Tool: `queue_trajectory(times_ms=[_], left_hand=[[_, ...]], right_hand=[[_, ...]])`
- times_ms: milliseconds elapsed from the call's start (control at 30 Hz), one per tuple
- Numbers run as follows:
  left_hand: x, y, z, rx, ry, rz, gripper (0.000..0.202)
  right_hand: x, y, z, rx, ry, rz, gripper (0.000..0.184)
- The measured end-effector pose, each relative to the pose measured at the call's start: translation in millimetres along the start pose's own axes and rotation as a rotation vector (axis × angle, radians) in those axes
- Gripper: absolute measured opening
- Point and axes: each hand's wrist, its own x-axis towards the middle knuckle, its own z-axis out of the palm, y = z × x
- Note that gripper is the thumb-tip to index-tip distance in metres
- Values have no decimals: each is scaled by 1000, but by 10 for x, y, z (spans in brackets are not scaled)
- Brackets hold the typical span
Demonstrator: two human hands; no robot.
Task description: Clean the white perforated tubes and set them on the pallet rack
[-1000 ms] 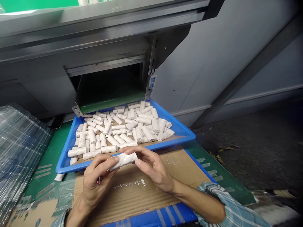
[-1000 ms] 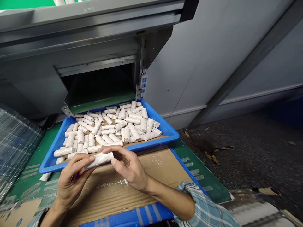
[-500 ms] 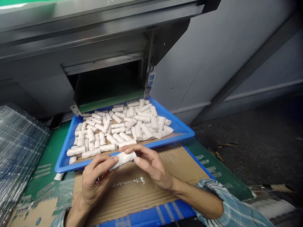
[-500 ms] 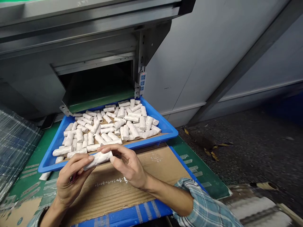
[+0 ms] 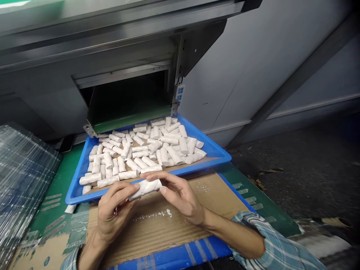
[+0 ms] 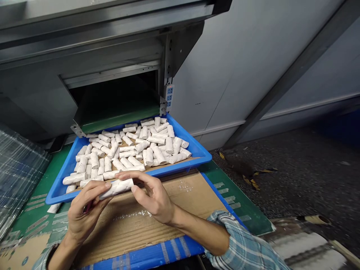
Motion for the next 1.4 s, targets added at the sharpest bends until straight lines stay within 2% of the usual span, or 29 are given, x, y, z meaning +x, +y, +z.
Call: queue_trajectory(times_ms=[133,333,600,733,833,933,1000,1067,1100,1167,1267,1333,1400], left_hand=[[17,2,-2,5,-12,19,43],[26,-25,-4,-29,-11,-9,38],[14,-27,5,-32,-7,-9,40],[9,-31,10,-31,-15,-13,35],[14,-18,22,-7,11,-72,28],[34,26,23,35,-7,-181,27],[53,60,9,73,-35,-231,44],[73,89,-15,133,0,-243,59],[81,101,-28,174,31,-235,58],[91,124,-49,267,78,-195,42],[91,157,-57,431,44,-88,20],[88,179,-46,563,-4,-21,18],[88,198,-29,688,-53,16,25]], right_hand=[[6,6,0,-8,6,-16,31],[-8,25,-16,-32,-6,-15,46],[-1,14,-14,-30,2,-12,33],[-6,20,-24,-57,10,-1,39],[-13,37,-13,-72,-23,10,40],[-26,90,11,-102,10,40,37],[-38,138,18,-159,56,38,31],[-49,180,13,-239,91,6,29],[-52,194,7,-276,103,-17,29],[-55,206,-6,-347,116,-64,31],[-51,188,-18,-455,117,-136,35],[-46,166,-18,-527,106,-189,38],[-42,142,-11,-587,83,-241,41]])
